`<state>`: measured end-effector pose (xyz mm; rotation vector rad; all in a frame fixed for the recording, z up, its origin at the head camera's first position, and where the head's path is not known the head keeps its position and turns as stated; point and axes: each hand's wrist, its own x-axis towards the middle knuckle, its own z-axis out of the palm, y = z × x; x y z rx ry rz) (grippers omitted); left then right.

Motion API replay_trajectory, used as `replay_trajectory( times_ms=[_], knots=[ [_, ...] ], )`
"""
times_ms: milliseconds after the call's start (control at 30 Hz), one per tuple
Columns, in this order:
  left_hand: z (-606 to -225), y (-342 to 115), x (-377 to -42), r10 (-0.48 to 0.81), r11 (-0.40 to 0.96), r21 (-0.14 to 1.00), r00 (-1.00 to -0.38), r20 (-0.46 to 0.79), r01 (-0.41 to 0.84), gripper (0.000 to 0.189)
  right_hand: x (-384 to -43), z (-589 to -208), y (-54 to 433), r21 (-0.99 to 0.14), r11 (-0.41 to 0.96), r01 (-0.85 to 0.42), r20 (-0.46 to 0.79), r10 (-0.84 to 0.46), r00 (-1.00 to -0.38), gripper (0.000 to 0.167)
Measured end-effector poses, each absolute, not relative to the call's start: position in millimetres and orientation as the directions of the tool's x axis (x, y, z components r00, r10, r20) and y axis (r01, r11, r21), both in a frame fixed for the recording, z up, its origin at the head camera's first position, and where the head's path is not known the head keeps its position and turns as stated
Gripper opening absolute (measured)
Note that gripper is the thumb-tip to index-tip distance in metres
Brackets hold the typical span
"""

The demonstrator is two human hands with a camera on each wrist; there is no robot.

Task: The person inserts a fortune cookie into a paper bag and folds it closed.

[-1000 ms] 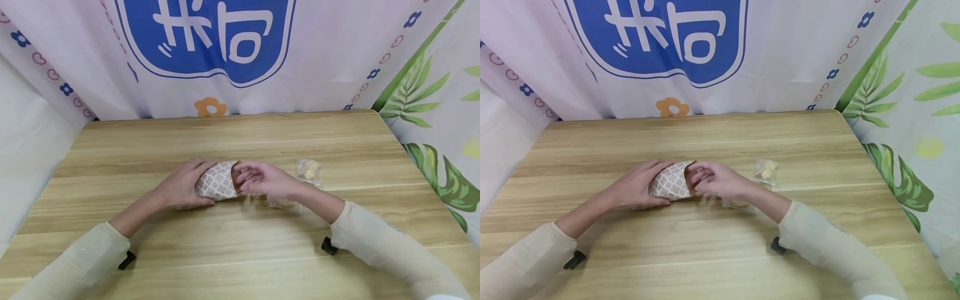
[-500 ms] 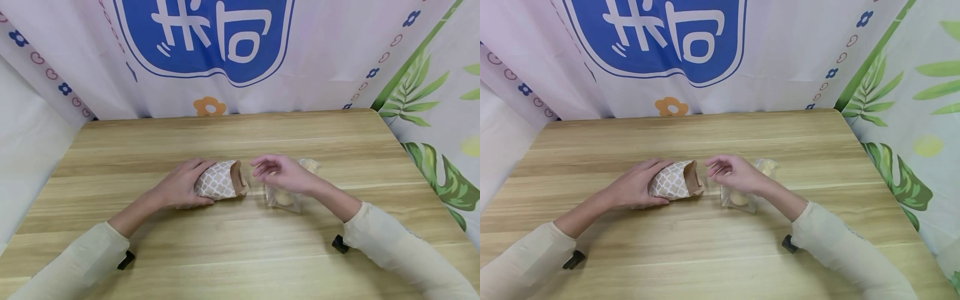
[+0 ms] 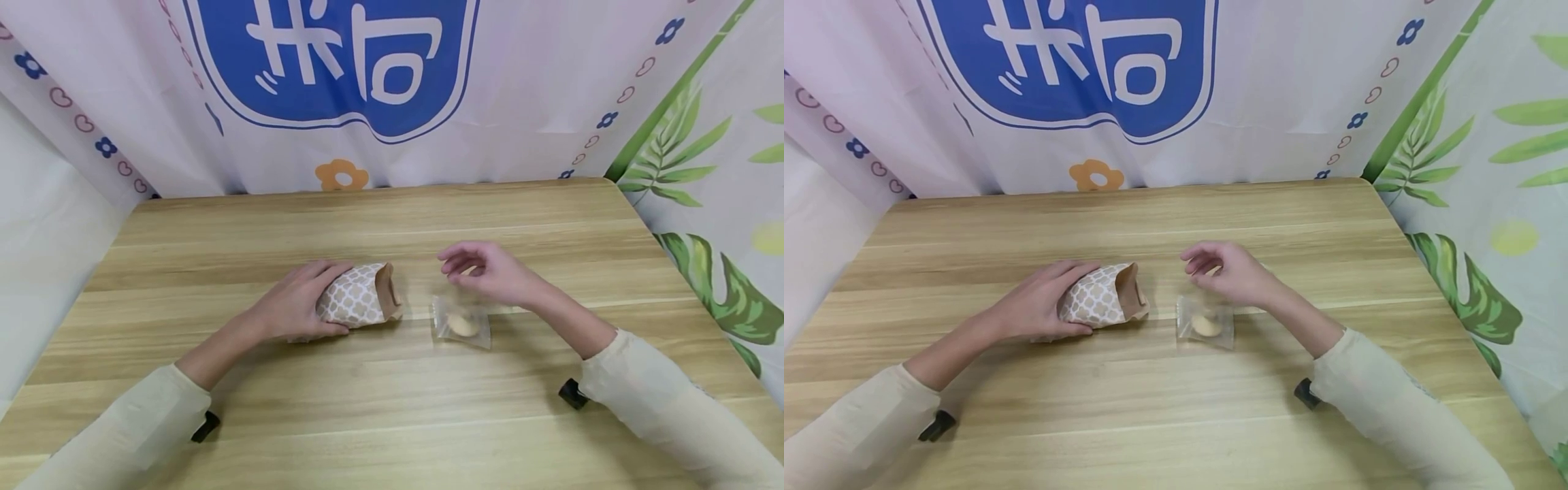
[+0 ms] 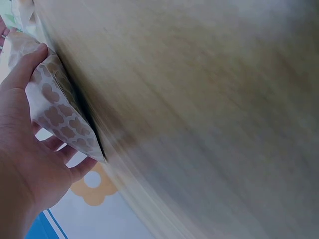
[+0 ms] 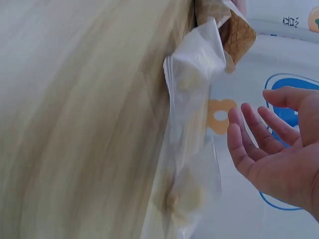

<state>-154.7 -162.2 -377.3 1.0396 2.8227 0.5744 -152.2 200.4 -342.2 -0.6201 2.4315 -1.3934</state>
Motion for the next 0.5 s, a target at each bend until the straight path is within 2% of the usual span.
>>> replay_trajectory(
  times_ms=[233, 500],
  knots=[
    [-377, -163, -156, 0.641, 0.699, 0.369, -0.766, 0.057, 0.613, 0.105, -156, -337, 217, -0.825, 0.501, -0.261, 0.019, -0.436, -0.9, 0.034],
    [-377, -164, -156, 0.642, 0.7, 0.369, -0.765, 0.049, 0.612, 0.106, -158, -335, 236, -0.712, 0.619, -0.332, 0.004, -0.468, -0.884, 0.045]
  ],
)
